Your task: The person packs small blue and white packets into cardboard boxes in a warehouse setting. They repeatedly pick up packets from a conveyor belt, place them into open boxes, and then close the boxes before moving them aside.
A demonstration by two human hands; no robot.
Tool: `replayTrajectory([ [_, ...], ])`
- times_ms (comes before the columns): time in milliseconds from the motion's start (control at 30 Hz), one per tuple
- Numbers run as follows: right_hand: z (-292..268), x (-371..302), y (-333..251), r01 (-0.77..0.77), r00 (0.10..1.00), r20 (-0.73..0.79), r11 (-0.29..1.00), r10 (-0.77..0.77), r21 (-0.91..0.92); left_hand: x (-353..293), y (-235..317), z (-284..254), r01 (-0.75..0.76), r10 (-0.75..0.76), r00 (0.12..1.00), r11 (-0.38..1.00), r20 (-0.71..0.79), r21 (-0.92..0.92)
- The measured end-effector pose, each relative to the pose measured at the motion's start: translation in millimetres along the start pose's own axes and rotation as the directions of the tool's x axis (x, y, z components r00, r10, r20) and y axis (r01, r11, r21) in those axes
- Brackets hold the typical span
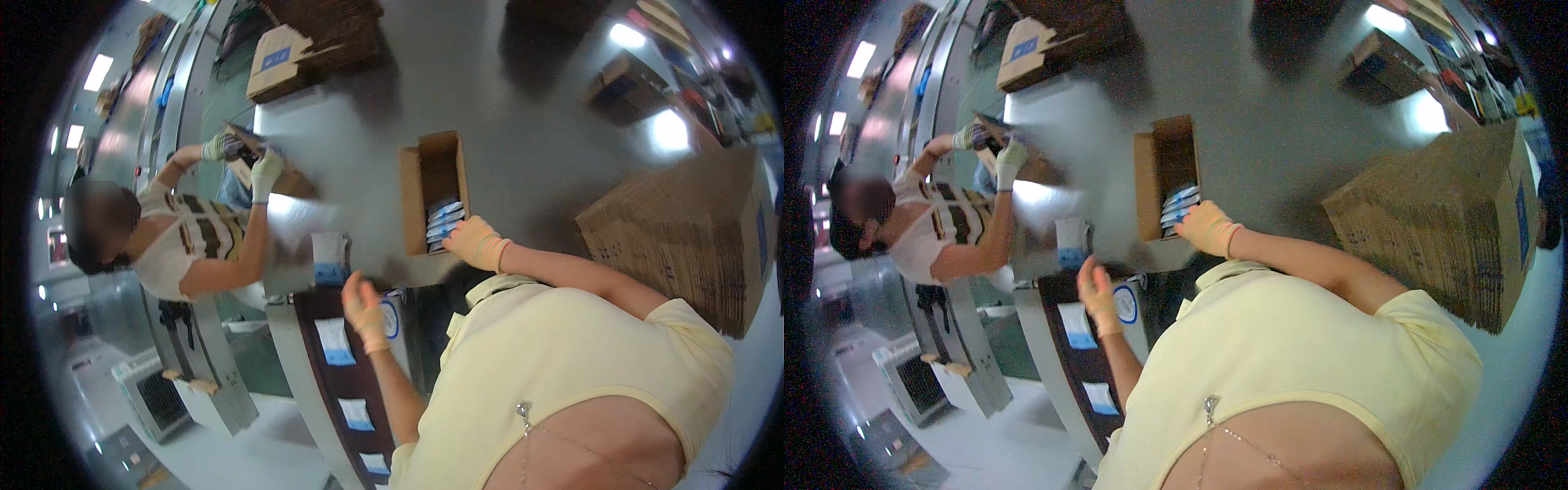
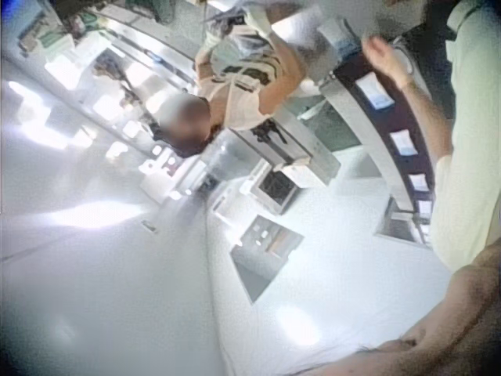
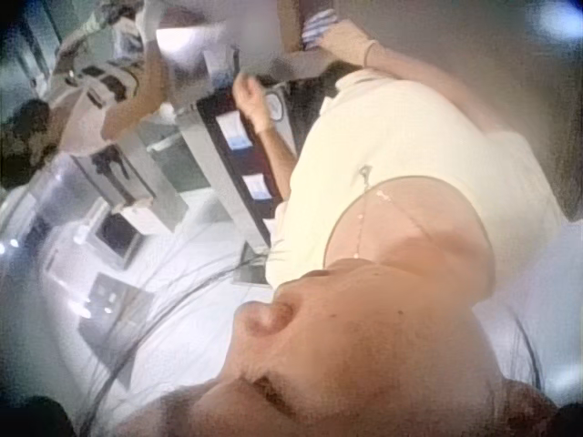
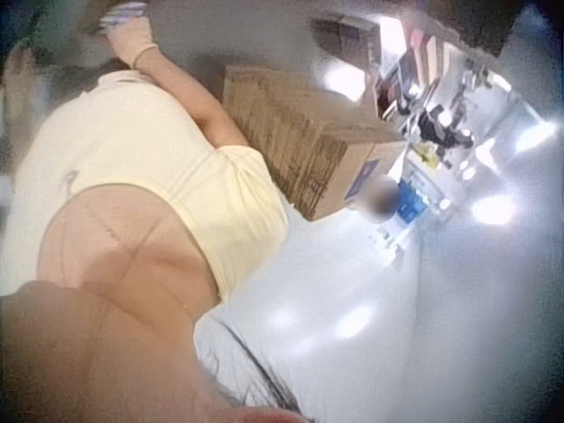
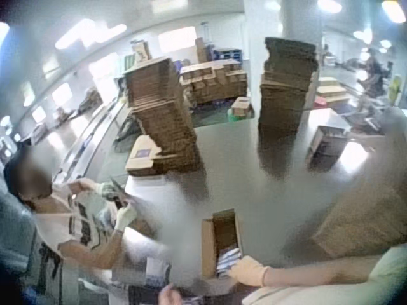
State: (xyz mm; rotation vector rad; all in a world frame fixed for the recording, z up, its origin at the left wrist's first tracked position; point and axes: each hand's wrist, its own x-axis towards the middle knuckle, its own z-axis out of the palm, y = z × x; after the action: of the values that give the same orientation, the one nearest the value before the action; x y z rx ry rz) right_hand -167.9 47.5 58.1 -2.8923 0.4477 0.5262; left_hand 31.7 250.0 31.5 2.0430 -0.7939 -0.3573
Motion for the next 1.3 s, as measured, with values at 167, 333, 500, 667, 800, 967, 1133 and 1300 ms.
replayTrajectory([
  [167, -4, 2, 2, 0.012, 0.997, 0.076, 1.0, -0.01, -0.018, -78, -110, -167, 0.486, -0.514, 0.841, 0.577, -0.171, 0.657],
  [333, -12, 4, 3, 0.016, 0.993, 0.116, 1.0, -0.013, -0.026, -105, -119, -182, 0.431, -0.653, 0.744, 0.312, -0.138, 0.847],
  [500, -7, 9, 4, -0.007, 0.996, 0.091, 1.0, 0.008, -0.014, 2, -132, -157, 0.363, -0.384, 0.923, 0.861, -0.011, 0.357],
  [667, -16, 6, 2, -0.024, 0.994, 0.106, 1.0, 0.025, -0.012, 136, -92, -76, 0.413, -0.389, 0.899, 0.905, 0.202, -0.096],
  [800, -20, 4, 1, -0.025, 0.993, 0.114, 1.0, 0.025, -0.004, 168, -131, -30, 0.513, -0.444, 0.751, 0.858, 0.488, -0.008],
  [967, -6, -2, 7, -0.038, 0.997, 0.067, 0.999, 0.039, -0.005, 173, -68, 50, -0.135, -0.252, 0.81, 0.798, 0.529, 0.588],
  [1133, -22, 3, -3, 0.029, 0.997, 0.072, 0.999, -0.028, -0.021, 134, -75, 145, -0.594, 0.429, 0.801, 0.483, 0.418, 0.643],
  [1300, 0, -6, 9, -0.026, 1.0, -0.016, 0.998, 0.027, 0.054, 145, 12, 127, -0.236, 0.014, 0.895, 0.863, 0.445, 0.447],
])
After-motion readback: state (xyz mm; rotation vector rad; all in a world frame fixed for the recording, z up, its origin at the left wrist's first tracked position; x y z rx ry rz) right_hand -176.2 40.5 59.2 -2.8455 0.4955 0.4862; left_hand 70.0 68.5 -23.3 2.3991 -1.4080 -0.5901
